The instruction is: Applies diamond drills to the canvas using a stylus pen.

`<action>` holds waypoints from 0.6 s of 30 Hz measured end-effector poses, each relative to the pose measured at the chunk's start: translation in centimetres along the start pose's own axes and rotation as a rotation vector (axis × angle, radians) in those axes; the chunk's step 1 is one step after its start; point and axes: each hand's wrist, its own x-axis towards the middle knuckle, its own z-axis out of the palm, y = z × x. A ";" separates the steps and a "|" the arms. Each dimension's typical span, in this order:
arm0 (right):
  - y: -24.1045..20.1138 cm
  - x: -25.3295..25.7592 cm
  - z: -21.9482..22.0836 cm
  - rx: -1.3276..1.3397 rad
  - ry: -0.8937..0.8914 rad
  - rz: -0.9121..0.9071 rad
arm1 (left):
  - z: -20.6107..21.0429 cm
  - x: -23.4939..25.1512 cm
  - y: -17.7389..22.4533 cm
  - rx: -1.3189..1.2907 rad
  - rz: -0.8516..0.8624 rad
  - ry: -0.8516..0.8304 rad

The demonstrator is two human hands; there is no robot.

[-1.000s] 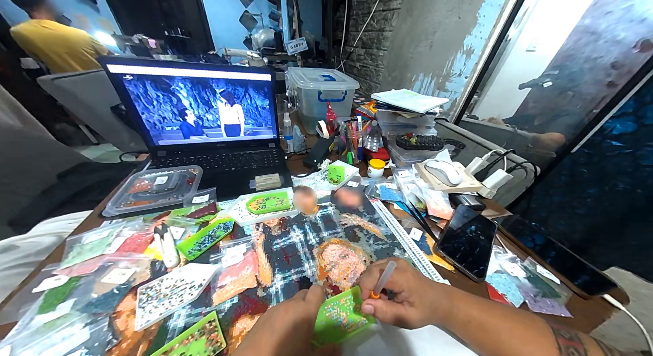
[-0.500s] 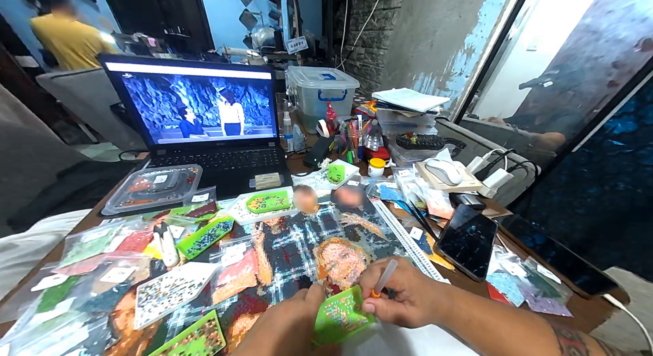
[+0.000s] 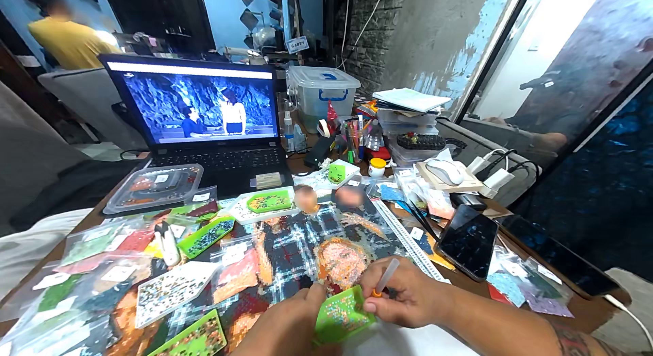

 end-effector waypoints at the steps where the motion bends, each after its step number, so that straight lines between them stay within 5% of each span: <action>1: 0.0 0.0 0.0 0.001 0.001 0.000 | 0.0 0.0 0.0 -0.002 -0.003 -0.001; 18: 0.0 0.0 0.0 -0.004 0.010 -0.004 | 0.2 0.0 -0.2 -0.001 0.015 0.019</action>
